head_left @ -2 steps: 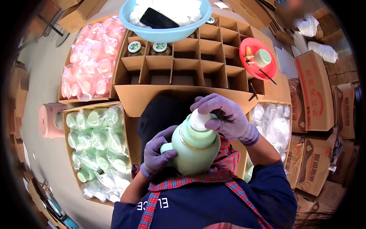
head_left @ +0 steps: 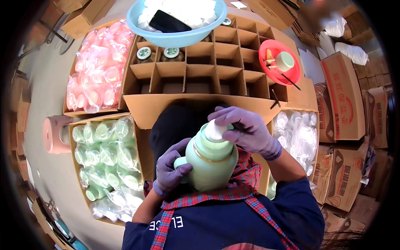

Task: The person assembles thermos bottles by inserting inner liners into outer shells, screwing on lids, and placing the finished units into plastic bags. The person handles multiple bottles, including green and white ones, in a repetitive assembly line process.

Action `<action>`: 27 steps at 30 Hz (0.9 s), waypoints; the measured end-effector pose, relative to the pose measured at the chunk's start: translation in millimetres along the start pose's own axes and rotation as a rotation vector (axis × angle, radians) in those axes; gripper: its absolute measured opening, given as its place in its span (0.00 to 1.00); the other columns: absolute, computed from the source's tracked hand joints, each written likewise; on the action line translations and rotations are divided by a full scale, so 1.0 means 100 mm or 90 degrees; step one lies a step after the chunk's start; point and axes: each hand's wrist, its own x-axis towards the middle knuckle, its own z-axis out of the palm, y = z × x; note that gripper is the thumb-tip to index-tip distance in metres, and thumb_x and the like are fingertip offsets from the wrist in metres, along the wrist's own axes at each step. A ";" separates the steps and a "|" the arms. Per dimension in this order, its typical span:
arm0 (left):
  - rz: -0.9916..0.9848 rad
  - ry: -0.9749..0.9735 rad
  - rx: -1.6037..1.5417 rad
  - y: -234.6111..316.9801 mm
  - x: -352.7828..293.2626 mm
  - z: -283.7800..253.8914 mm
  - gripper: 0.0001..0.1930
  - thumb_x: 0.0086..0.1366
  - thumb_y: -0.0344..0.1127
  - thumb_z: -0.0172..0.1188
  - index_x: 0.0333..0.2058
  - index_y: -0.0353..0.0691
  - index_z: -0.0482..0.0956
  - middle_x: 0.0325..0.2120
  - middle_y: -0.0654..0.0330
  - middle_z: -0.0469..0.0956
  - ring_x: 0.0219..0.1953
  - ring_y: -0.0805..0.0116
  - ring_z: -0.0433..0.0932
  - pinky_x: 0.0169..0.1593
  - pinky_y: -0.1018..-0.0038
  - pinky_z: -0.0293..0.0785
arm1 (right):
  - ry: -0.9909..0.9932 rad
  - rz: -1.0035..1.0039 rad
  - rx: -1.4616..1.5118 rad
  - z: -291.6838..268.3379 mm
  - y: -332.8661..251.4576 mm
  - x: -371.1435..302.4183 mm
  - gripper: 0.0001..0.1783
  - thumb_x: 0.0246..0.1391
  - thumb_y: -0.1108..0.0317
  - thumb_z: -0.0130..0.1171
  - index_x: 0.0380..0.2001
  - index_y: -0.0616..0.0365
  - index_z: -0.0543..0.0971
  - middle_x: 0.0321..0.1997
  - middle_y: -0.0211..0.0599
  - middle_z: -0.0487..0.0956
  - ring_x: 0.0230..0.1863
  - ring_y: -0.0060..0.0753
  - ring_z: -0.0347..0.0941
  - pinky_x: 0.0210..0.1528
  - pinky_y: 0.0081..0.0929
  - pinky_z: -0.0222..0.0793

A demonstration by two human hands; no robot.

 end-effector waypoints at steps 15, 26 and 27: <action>-0.020 0.050 0.168 0.03 0.11 0.14 0.23 0.57 0.45 0.71 0.20 0.30 0.73 0.53 0.35 0.77 0.49 0.52 0.81 0.52 0.62 0.76 | -0.045 -0.033 -0.283 -0.26 0.37 -0.01 0.24 0.54 0.51 0.68 0.46 0.57 0.82 0.58 0.49 0.76 0.66 0.60 0.65 0.68 0.50 0.61; -0.082 0.041 0.106 -0.01 0.25 0.13 0.15 0.55 0.36 0.68 0.22 0.31 0.73 0.57 0.37 0.75 0.53 0.52 0.80 0.56 0.65 0.73 | 0.323 0.264 -0.917 -3.89 1.46 -0.43 0.50 0.42 0.57 0.76 0.69 0.53 0.65 0.65 0.60 0.69 0.65 0.57 0.67 0.64 0.43 0.67; -0.074 0.041 0.135 0.00 0.21 0.12 0.15 0.55 0.35 0.68 0.22 0.31 0.74 0.57 0.38 0.75 0.52 0.53 0.80 0.55 0.65 0.74 | 0.371 0.279 -0.894 -3.74 1.25 -0.17 0.48 0.43 0.61 0.75 0.68 0.53 0.66 0.64 0.59 0.70 0.63 0.56 0.70 0.63 0.41 0.70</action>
